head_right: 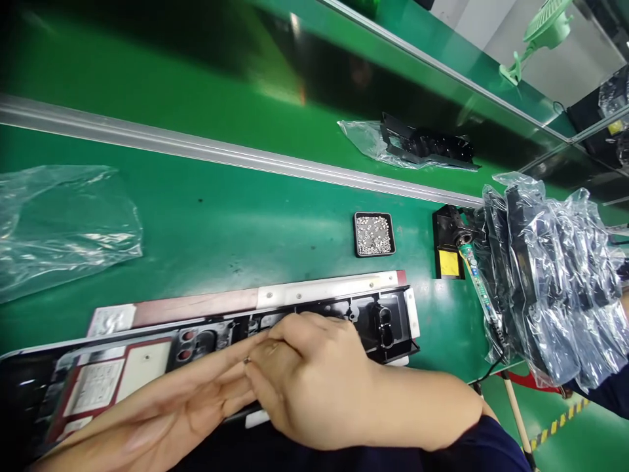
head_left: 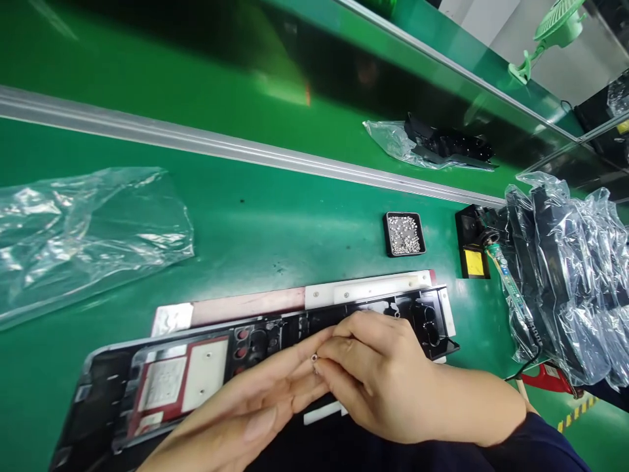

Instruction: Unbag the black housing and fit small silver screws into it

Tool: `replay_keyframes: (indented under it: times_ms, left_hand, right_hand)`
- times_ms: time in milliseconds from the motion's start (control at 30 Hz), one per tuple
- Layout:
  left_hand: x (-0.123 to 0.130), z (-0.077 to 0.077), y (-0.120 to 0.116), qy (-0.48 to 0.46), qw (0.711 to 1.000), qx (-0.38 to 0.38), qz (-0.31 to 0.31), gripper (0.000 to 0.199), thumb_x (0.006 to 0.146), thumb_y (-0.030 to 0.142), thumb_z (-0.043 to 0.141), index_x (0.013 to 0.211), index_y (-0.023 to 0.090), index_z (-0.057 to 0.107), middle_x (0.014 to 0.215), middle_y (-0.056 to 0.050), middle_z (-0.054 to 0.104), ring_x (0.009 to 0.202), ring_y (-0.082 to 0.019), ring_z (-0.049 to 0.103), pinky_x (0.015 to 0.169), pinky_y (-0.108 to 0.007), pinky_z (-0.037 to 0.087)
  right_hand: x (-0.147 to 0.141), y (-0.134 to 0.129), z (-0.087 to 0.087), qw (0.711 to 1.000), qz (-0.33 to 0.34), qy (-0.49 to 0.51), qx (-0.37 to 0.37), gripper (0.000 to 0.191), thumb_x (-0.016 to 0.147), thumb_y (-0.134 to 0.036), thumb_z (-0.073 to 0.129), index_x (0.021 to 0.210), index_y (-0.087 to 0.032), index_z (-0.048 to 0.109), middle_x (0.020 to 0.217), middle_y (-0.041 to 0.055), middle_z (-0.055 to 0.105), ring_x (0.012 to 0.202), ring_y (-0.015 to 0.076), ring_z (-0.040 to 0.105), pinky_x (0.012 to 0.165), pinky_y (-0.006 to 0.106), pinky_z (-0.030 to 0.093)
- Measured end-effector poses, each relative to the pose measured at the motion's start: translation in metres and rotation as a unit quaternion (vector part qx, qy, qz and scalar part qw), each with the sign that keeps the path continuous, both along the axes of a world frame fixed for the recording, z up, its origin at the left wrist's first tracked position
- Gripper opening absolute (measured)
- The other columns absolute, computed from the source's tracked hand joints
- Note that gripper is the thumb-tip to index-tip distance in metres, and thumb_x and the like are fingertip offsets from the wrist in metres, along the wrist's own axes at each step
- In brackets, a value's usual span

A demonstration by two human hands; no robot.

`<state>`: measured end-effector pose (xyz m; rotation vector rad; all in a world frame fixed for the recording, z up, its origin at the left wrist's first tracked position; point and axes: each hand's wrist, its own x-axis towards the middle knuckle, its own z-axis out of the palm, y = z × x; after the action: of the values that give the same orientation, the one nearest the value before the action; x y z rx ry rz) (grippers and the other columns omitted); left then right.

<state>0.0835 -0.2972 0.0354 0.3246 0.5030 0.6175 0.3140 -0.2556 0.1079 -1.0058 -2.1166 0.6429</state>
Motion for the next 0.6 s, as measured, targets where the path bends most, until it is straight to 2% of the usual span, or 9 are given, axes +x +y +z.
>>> replay_keyframes:
  times_ms: [167,267,367,467,600]
  left_hand:
    - [-0.002,0.008,0.004,0.027,0.998,-0.057,-0.027,0.058,0.095,0.037,0.065,0.152,0.029,0.053,0.165,-0.006,0.040,0.156,-0.040,0.028,0.132,-0.060,0.020]
    - [0.006,0.016,0.012,-0.004,0.999,-0.035,-0.003,0.050,0.098,0.035,0.060,0.147,0.028,0.058,0.163,-0.004,0.043,0.154,-0.035,0.035,0.131,-0.047,0.030]
    - [0.019,0.028,0.022,-0.046,0.999,-0.022,-0.002,0.046,0.099,0.030,0.058,0.145,0.026,0.061,0.156,-0.004,0.052,0.151,-0.030,0.040,0.125,-0.034,0.040]
    - [0.029,0.037,0.029,-0.049,0.998,-0.019,0.017,0.042,0.099,0.028,0.058,0.140,0.024,0.065,0.149,-0.006,0.059,0.148,-0.031,0.045,0.120,-0.032,0.046]
    - [0.032,0.038,0.028,-0.050,0.997,-0.030,0.046,0.042,0.098,0.027,0.059,0.139,0.023,0.066,0.149,-0.007,0.059,0.147,-0.033,0.046,0.119,-0.034,0.048]
  right_hand:
    - [0.003,0.002,0.005,1.000,0.015,-0.009,0.020,0.048,0.119,-0.017,0.034,0.084,-0.005,0.065,0.090,0.0102,0.054,0.071,0.0189,0.052,0.062,0.032,0.049]
    - [0.018,0.004,0.019,0.999,0.028,-0.017,0.008,0.043,0.120,-0.016,0.035,0.095,-0.002,0.066,0.093,0.0115,0.056,0.074,0.0194,0.054,0.065,0.032,0.048]
    - [0.043,0.003,0.034,0.998,-0.007,-0.055,-0.019,0.025,0.120,-0.015,0.044,0.110,-0.004,0.064,0.102,0.0102,0.057,0.085,0.0199,0.056,0.074,0.032,0.046]
    - [0.068,0.000,0.039,0.993,-0.058,-0.097,-0.013,0.011,0.113,-0.004,0.053,0.113,-0.009,0.063,0.103,0.0066,0.057,0.089,0.0202,0.055,0.079,0.033,0.042]
    - [0.086,-0.003,0.032,0.986,-0.065,-0.151,0.007,0.015,0.107,0.002,0.056,0.113,-0.010,0.061,0.103,0.0064,0.056,0.089,0.0216,0.053,0.081,0.035,0.039]
